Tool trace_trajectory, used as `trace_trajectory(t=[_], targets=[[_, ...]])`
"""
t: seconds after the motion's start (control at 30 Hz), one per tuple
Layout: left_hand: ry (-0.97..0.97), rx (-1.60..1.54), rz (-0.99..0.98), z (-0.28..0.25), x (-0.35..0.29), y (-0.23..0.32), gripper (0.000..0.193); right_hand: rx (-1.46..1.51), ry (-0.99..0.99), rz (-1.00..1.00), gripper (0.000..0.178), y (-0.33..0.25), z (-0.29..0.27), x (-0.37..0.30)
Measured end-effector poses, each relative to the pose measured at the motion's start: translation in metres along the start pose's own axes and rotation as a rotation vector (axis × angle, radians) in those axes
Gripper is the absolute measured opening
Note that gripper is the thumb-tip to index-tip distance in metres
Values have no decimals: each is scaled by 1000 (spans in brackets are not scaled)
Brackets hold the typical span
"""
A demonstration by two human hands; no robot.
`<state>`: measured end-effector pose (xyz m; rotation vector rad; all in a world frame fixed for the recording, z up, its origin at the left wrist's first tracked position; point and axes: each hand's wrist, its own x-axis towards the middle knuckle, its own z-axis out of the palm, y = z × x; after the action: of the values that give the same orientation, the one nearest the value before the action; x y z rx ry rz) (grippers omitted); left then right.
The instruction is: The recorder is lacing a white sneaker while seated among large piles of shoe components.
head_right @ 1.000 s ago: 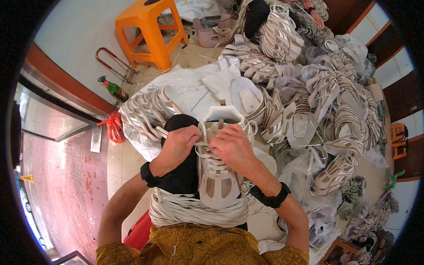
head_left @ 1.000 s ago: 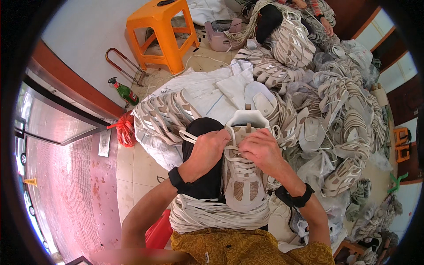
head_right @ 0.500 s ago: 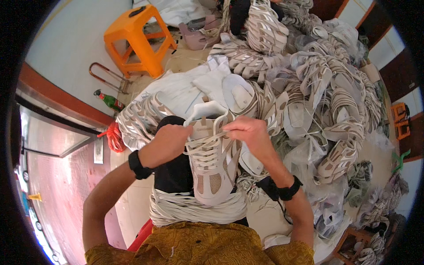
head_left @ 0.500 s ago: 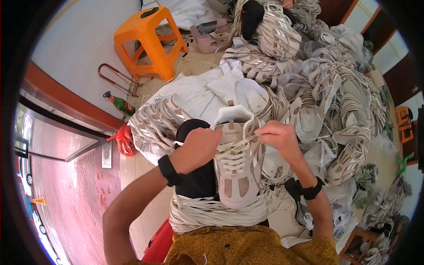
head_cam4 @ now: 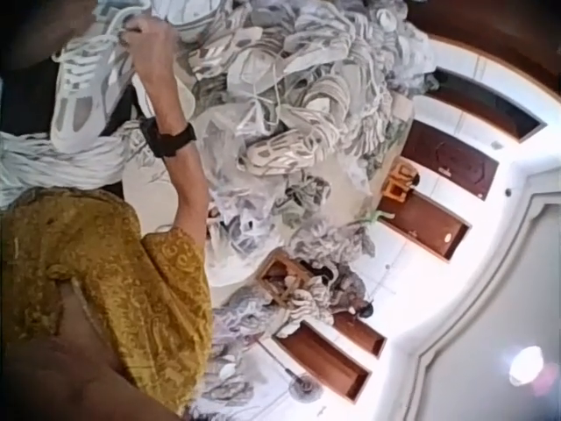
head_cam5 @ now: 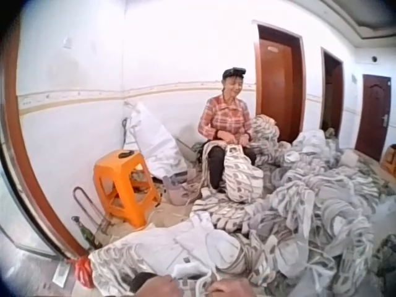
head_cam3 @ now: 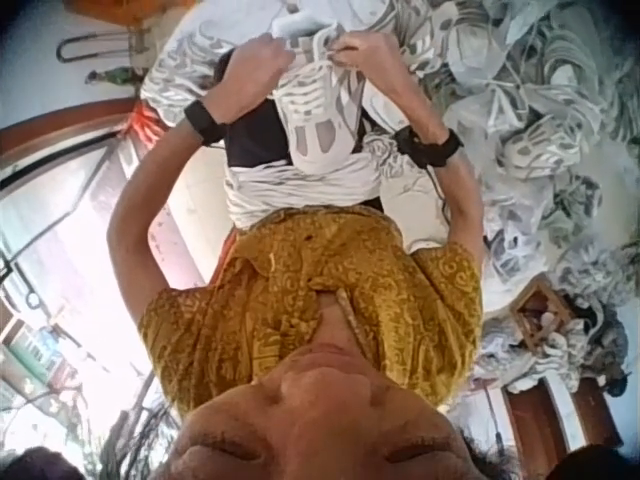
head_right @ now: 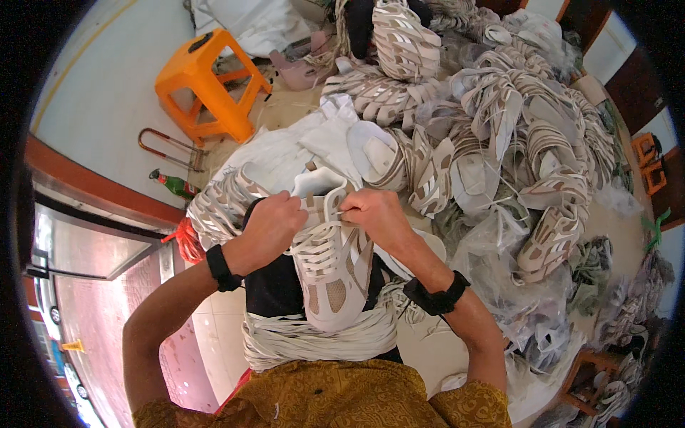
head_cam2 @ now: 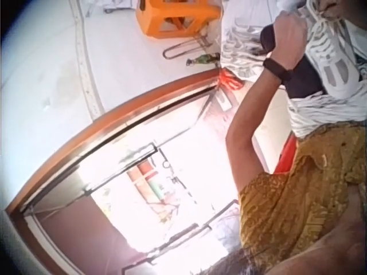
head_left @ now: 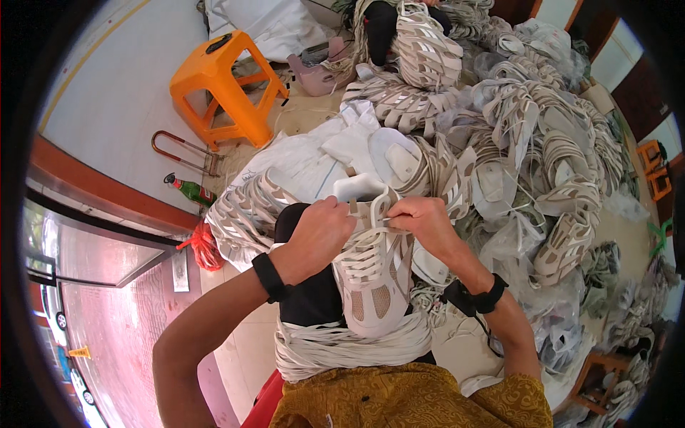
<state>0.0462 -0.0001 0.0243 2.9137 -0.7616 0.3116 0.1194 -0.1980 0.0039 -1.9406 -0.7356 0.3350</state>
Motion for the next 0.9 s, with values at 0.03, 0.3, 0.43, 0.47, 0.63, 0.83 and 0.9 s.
trace_trajectory(t=[0.03, 0.3, 0.43, 0.47, 0.63, 0.83, 0.9], targets=[[1, -4, 13, -10, 11, 6, 7, -67, 53, -108, 11, 8, 1, 1], [-76, -401, -467, -3, 29, 2, 13, -586, 118, -424, 7, 5, 10, 8], [-104, -472, -483, 18, 32, 14, 12, -820, 102, -594, 10, 2, 17, 8], [-103, -472, -480, 20, 34, 16, 12, -936, 89, -647, 11, 0, 19, 7], [-58, -502, -490, 23, 30, 19, 12, -1006, 158, -756, 12, -4, 25, 1], [-9, -463, -512, 26, 34, 29, 13, -939, 94, -619, 10, 1, 22, 5], [10, -513, -551, 26, 30, 29, 15, -685, 109, -491, 8, 2, 15, 7]])
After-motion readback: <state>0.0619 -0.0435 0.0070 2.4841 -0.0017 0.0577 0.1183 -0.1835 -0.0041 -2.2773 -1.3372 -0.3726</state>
